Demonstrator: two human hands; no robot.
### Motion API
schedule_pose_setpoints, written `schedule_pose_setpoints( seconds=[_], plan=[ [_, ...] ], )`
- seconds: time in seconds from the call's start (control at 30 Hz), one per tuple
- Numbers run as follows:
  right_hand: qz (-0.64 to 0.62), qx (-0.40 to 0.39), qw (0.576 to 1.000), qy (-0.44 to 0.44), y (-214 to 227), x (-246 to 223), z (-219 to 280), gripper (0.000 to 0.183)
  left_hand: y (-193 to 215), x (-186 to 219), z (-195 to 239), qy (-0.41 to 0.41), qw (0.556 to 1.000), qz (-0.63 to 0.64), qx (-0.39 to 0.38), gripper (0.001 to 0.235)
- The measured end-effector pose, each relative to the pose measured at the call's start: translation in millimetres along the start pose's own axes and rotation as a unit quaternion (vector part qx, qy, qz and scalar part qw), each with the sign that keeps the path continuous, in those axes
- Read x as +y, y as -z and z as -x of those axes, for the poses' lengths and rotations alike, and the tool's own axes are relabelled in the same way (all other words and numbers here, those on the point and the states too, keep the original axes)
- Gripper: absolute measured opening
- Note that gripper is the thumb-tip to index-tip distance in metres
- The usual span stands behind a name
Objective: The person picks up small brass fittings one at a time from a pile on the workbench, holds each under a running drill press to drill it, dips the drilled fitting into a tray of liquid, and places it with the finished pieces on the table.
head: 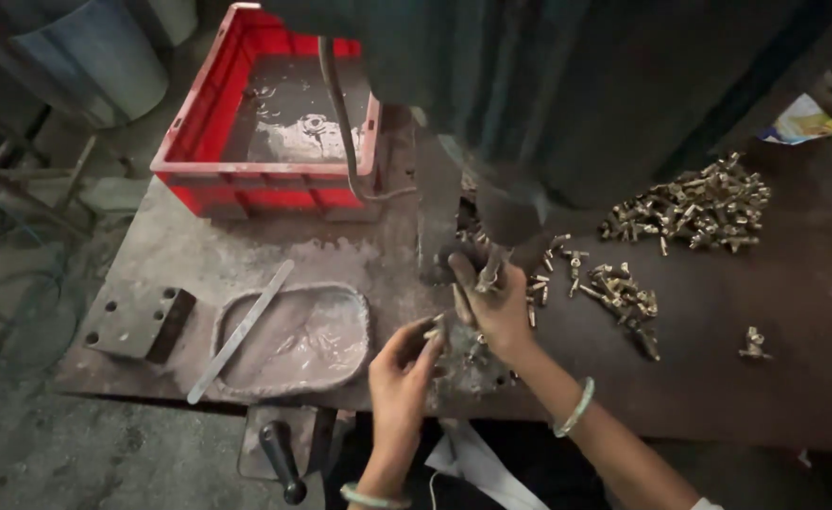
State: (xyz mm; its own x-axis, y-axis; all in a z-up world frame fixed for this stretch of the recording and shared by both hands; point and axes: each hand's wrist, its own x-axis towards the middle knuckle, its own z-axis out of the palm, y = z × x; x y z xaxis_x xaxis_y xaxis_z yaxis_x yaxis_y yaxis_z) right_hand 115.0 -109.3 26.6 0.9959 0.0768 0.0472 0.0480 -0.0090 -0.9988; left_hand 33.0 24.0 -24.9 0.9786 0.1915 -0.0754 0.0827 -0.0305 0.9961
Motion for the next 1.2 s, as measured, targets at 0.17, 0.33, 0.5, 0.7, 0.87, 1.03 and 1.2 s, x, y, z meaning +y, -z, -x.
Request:
schedule_pose_setpoints(
  seconds=[0.17,0.33,0.5,0.7,0.87,1.03,1.2],
  plan=[
    [-0.079,0.016,0.997,0.011,-6,-15,6,0.022,12,0,19,0.104,0.961,0.251,0.043,0.039],
    [-0.039,0.048,0.998,0.009,-1,-3,-3,0.021,14,87,21,-0.029,0.989,0.136,0.057,0.042],
    [-0.052,-0.078,0.995,0.025,41,78,-13,0.028,12,122,26,-0.081,0.963,0.258,0.007,0.035],
    [0.233,0.015,0.97,0.066,70,158,-31,0.02,-6,76,-24,-0.498,0.85,-0.173,-0.018,0.045],
    [0.111,-0.001,0.993,0.044,66,71,13,0.032,-2,67,-18,-0.171,0.898,-0.397,-0.087,0.023],
    [0.337,-0.13,0.927,0.103,74,39,85,0.035,12,66,30,-0.139,0.973,-0.155,-0.101,0.032],
    [0.513,-0.389,0.761,-0.082,83,6,82,0.032,88,32,0,-0.141,0.89,-0.224,-0.37,0.024]
  ],
)
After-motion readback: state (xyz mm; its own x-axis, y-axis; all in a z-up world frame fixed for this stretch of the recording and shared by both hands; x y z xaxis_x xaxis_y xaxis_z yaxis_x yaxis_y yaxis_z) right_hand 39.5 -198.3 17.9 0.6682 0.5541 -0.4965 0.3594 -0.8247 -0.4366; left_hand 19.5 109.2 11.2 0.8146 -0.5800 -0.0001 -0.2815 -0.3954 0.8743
